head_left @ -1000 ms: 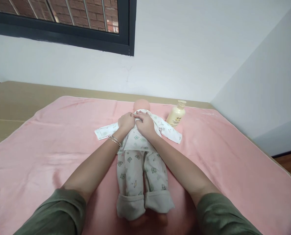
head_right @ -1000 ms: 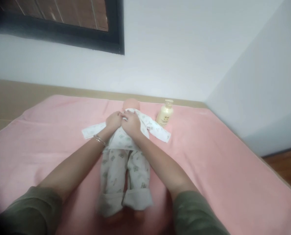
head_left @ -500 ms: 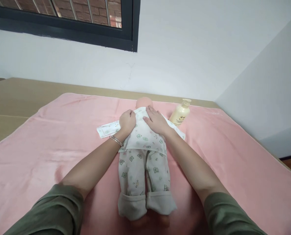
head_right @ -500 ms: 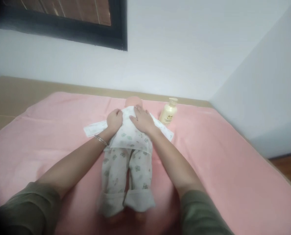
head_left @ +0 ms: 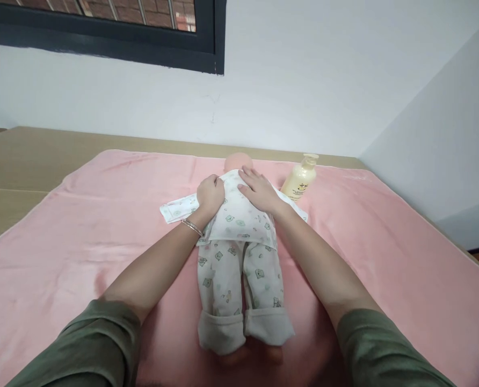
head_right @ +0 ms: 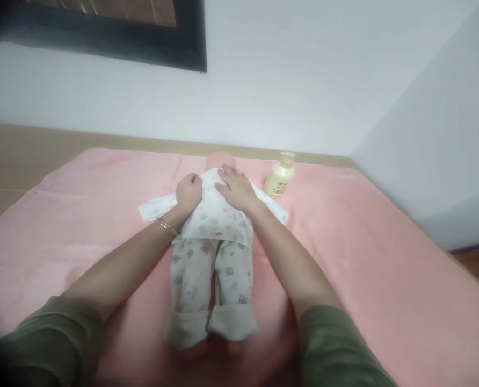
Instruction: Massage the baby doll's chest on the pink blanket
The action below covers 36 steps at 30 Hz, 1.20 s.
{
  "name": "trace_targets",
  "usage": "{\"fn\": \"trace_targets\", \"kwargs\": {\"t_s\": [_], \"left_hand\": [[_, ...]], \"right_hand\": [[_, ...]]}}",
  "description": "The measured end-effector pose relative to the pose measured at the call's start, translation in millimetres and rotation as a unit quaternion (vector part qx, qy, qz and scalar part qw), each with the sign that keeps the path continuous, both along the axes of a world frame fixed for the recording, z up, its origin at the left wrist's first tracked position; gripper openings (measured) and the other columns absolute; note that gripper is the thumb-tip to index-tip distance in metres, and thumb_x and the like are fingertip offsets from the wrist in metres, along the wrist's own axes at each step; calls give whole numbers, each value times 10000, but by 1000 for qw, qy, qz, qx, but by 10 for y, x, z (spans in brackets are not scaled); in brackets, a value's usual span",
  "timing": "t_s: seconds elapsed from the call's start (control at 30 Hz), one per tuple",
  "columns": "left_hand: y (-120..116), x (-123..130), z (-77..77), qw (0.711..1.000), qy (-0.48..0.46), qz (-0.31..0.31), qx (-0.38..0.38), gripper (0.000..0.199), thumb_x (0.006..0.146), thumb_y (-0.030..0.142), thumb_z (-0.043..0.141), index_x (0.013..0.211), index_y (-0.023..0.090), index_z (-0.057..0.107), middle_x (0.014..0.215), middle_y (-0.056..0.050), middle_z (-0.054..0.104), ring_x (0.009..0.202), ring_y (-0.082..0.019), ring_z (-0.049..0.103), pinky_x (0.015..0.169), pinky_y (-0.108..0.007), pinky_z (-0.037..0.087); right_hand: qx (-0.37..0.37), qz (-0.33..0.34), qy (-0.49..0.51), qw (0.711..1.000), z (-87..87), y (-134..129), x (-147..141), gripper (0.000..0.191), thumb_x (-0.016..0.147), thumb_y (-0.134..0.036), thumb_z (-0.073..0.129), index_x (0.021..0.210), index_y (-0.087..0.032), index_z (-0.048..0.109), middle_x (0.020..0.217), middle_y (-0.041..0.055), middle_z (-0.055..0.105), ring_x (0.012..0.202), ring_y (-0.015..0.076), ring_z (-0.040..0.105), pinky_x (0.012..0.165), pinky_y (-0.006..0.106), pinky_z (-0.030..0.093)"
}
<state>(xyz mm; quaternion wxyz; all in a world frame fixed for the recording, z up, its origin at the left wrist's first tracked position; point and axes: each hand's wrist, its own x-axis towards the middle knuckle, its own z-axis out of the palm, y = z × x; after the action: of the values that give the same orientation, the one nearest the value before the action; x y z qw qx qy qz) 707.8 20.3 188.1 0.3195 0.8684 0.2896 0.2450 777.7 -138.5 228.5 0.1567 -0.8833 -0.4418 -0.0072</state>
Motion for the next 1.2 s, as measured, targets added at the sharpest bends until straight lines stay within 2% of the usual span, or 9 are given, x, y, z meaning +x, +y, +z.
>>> {"fn": "trace_targets", "kwargs": {"t_s": [0.17, 0.3, 0.4, 0.47, 0.6, 0.73, 0.9, 1.07, 1.2], "left_hand": [[-14, 1, 12, 1000, 1, 8, -6, 264, 916, 278, 377, 824, 234, 620, 964, -67, 743, 918, -232, 643, 752, -329, 418], [-14, -10, 9, 1000, 2, 6, -11, 248, 897, 267, 381, 806, 233, 610, 942, -59, 740, 872, -219, 633, 721, -322, 407], [-9, -13, 5, 1000, 4, 5, -7, 257, 897, 258, 373, 799, 229, 610, 935, -62, 737, 858, -216, 632, 721, -321, 414], [-8, -11, 7, 1000, 3, 6, -4, 271, 906, 261, 366, 823, 229, 622, 955, -63, 738, 878, -217, 636, 742, -320, 426], [-19, -7, 20, 1000, 8, 6, -4, 271, 912, 273, 376, 847, 233, 636, 965, -63, 739, 904, -225, 638, 765, -323, 435], [-36, -8, 30, 1000, 6, 11, -4, 257, 895, 252, 384, 817, 233, 628, 940, -63, 735, 878, -221, 629, 742, -322, 423], [-36, -17, 29, 1000, 5, 12, -8, 249, 889, 261, 389, 797, 230, 618, 918, -58, 729, 840, -213, 614, 710, -317, 403], [-21, -16, 28, 1000, 8, 12, 3, 275, 905, 257, 384, 862, 229, 654, 995, -72, 740, 927, -231, 633, 775, -325, 433], [-21, -13, 20, 1000, 6, 12, -3, 296, 917, 271, 381, 893, 235, 673, 1012, -66, 746, 932, -235, 638, 775, -325, 442]], "right_hand": [[2, -190, -66, 980, -75, 104, -508, 675, 1027, -429, 347, 1493, 56, 409, 1500, 343, 450, 1411, 439, 439, 1154, 613, 320], [-33, -80, -101, 991, -87, 176, -833, 604, 971, -261, 459, 1527, -27, 417, 1612, 244, 340, 1506, 442, 290, 1216, 612, 234], [-54, 59, -69, 994, -15, 119, -596, 567, 964, -185, 414, 1529, -171, 457, 1647, 87, 340, 1556, 375, 193, 1248, 624, 149], [-45, 108, -40, 992, 25, 58, -328, 546, 1002, -269, 390, 1543, -205, 433, 1659, 57, 317, 1565, 324, 191, 1263, 590, 141], [-1, 7, -20, 1000, -1, 38, -113, 664, 1032, -460, 347, 1579, -85, 325, 1666, 174, 257, 1553, 331, 224, 1246, 540, 217], [16, -137, -65, 988, -99, 150, -520, 648, 1030, -383, 365, 1539, 18, 353, 1584, 291, 364, 1493, 403, 333, 1199, 567, 286], [-5, -82, -99, 992, -121, 229, -868, 588, 986, -287, 440, 1536, -82, 412, 1642, 208, 303, 1526, 438, 234, 1209, 676, 195], [13, -12, -39, 999, -61, 124, -364, 554, 1028, -379, 346, 1536, -170, 419, 1670, 102, 287, 1556, 334, 199, 1249, 617, 155], [24, -89, -5, 996, -65, 64, -109, 635, 1038, -463, 299, 1553, -100, 377, 1648, 164, 316, 1528, 338, 276, 1240, 546, 223]]}}
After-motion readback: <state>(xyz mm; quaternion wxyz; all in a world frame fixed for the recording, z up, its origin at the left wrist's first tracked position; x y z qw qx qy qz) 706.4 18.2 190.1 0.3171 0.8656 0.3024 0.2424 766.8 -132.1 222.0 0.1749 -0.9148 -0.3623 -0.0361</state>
